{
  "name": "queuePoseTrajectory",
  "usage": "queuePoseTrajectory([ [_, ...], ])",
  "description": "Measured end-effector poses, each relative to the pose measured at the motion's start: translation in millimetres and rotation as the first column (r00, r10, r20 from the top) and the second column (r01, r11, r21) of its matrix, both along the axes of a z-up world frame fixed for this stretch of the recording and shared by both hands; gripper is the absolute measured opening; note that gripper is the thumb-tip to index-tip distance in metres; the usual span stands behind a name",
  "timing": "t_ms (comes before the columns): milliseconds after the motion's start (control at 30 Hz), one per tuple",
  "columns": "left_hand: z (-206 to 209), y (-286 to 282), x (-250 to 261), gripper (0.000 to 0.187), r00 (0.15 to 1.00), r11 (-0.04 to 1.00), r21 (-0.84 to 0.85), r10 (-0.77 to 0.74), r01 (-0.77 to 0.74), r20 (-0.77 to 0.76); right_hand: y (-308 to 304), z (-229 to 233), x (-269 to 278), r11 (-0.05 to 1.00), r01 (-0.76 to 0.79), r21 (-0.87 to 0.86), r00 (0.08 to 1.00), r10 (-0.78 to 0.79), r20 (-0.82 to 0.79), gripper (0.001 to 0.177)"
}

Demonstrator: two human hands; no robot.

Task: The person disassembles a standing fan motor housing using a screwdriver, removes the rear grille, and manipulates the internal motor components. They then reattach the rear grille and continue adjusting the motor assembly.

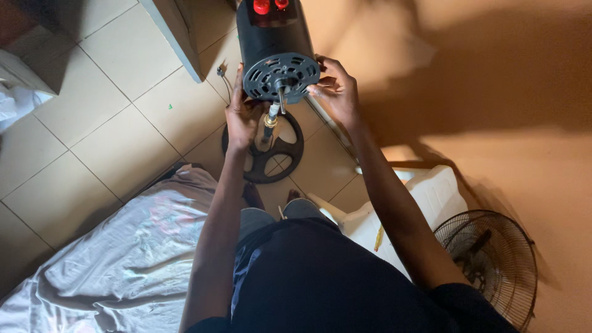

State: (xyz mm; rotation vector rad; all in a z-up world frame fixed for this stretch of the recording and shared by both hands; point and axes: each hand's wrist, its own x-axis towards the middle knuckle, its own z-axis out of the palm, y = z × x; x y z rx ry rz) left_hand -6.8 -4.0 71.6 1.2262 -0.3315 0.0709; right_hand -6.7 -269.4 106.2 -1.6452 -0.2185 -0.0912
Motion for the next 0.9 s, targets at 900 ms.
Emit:
queuePoseTrajectory([
  [900, 15.6, -29.2, -44.3, 0.029, 0.917, 0.903, 0.292, 0.370, -0.316, -0.151, 27.4, 86.2, 6.2, 0.903, 0.162, -0.398, 0.925, 0.001, 0.379, 0.050],
])
